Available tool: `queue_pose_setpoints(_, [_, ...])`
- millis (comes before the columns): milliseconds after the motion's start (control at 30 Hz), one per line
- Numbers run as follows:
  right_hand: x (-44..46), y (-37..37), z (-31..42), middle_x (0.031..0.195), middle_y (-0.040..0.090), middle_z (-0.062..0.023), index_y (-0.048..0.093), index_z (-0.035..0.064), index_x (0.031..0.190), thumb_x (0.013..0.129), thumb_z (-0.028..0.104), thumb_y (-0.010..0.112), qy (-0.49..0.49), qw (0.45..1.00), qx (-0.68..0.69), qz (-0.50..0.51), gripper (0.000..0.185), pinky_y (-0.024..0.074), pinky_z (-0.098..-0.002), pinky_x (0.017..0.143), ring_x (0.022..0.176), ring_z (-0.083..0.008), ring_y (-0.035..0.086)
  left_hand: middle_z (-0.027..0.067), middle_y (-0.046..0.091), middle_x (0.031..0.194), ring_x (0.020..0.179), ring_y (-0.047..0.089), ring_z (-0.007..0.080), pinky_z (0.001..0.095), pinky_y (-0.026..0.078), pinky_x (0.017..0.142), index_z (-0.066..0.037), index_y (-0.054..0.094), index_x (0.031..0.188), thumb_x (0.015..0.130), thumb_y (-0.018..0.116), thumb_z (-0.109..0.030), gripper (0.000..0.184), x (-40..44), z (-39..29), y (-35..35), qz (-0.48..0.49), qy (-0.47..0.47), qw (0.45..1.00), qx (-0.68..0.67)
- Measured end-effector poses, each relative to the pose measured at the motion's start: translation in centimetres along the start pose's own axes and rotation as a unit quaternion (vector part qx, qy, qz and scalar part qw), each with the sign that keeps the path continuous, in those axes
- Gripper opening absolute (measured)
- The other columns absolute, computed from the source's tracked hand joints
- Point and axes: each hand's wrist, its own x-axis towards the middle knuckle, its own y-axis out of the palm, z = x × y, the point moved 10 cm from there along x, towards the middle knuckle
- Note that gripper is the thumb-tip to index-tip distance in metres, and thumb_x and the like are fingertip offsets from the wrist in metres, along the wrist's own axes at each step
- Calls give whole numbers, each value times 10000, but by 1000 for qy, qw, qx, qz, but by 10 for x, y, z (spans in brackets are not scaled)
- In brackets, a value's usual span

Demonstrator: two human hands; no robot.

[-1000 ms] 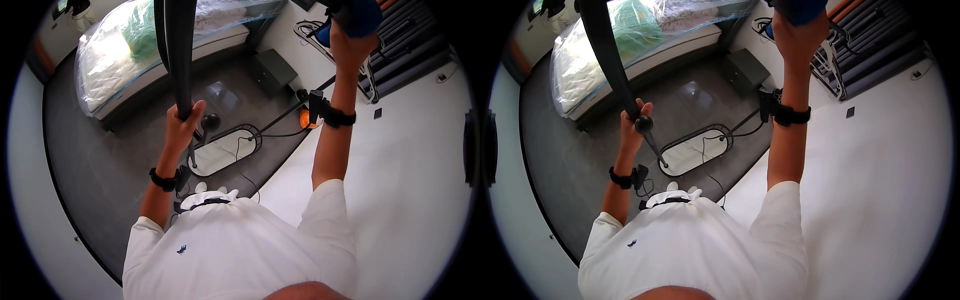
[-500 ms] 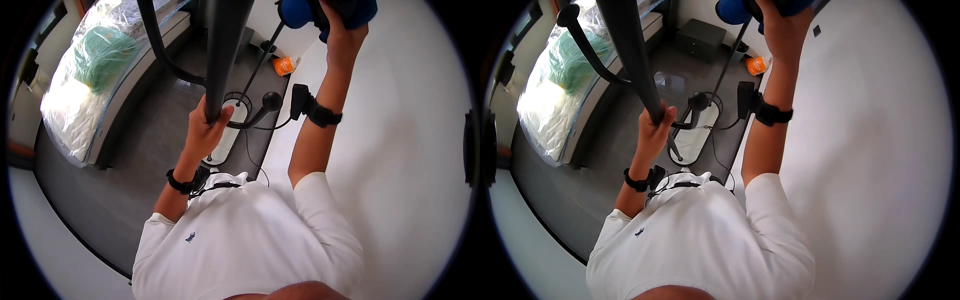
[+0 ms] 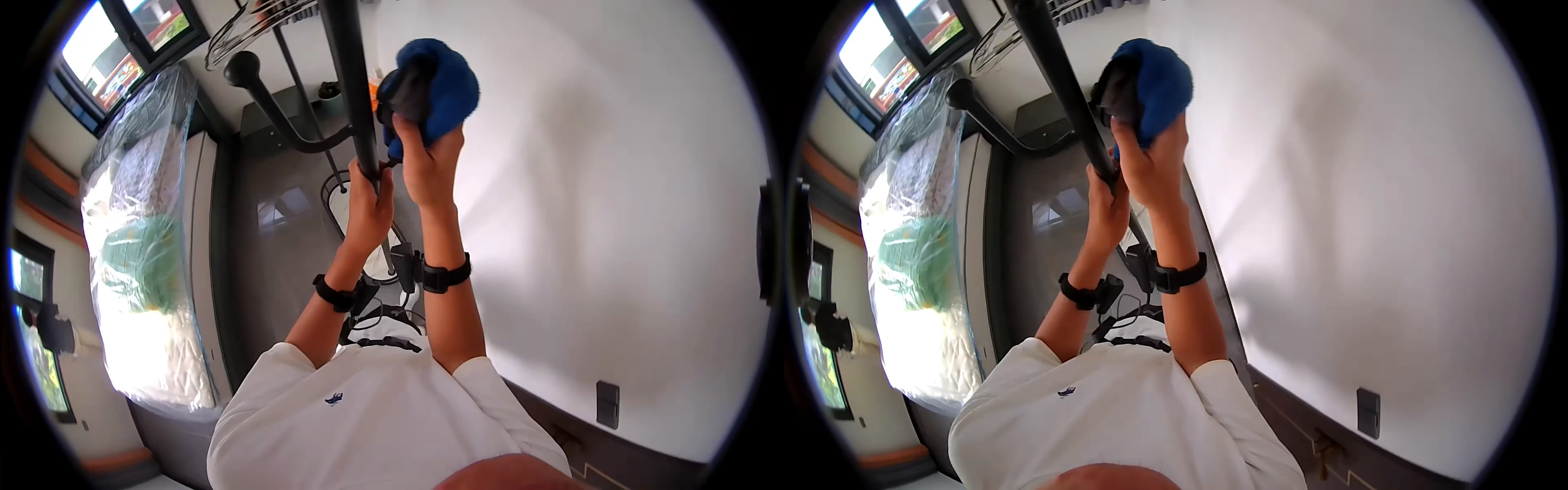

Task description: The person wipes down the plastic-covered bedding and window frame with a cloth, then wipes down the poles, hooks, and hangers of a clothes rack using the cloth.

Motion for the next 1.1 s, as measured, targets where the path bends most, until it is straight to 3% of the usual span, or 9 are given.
queue_pose_setpoints(67, [-15,-39,21,1051,580,-127,490,-17,1225,840,74,632,-70,996,-44,-27,420,457,-363,896,990,-256,584,189,459,1089,967,544,309,355,436,842,34,374,1198,894,502,37,329,-12,-17,32,30,52,998,34])
queue_pose_setpoints(333, [-46,-81,27,1181,586,-152,513,-38,1229,860,41,599,-27,990,-103,-88,387,441,-327,940,1078,-237,581,230,386,1250,1155,432,400,394,370,994,42,285,1375,777,579,105,670,3,-33,90,131,189,972,-51])
queue_pose_setpoints(567, [-92,-61,84,1002,653,-58,612,-39,1049,851,7,600,-83,969,-92,-214,204,455,-278,848,918,-131,588,256,378,1273,1185,446,422,430,402,1007,31,167,1466,797,631,16,815,-23,-28,94,374,99,916,-104])
queue_pose_setpoints(700, [-118,-3,157,1037,663,-124,601,-71,1097,787,-111,560,-331,855,-291,-273,315,473,-318,881,926,-195,638,198,409,1360,1299,410,347,384,352,1079,-55,296,1451,841,640,-25,701,-7,-46,-9,383,170,902,-104])
queue_pose_setpoints(733, [-121,16,176,973,668,-126,600,-62,1085,746,-94,598,-389,813,-324,-288,340,491,-304,813,823,-207,650,185,463,1306,1260,449,334,376,365,1063,-47,366,1407,829,650,-15,644,9,-50,-39,360,182,911,-91])
queue_pose_setpoints(800, [-109,60,202,1017,643,-142,602,-45,1049,698,-66,639,-376,750,-491,-233,354,481,-336,781,899,-253,621,156,520,1249,1200,494,301,355,378,1031,-25,483,1275,817,649,6,488,43,-69,-104,310,205,923,-102])
queue_pose_setpoints(900, [-72,98,212,1231,542,-143,582,19,1105,651,10,714,-363,682,-602,-199,472,344,-469,927,1177,-327,446,132,546,1220,1186,515,261,348,362,1037,-30,525,1182,823,619,39,378,96,-96,-186,228,271,930,-93])
queue_pose_setpoints(1000, [-14,144,220,1268,558,-54,578,159,1236,676,50,725,-347,533,-754,-165,589,303,-474,955,1186,-305,452,106,586,1149,1122,535,230,335,385,992,-33,557,1143,846,619,-16,303,160,-96,-251,104,330,938,-26])
queue_pose_setpoints(1100, [44,137,214,1274,577,-32,552,232,1311,701,36,681,-295,454,-823,-173,653,325,-492,934,1193,-293,451,103,586,1117,1100,544,230,338,408,971,-25,586,1115,867,623,-72,255,215,-82,-297,25,331,942,55])
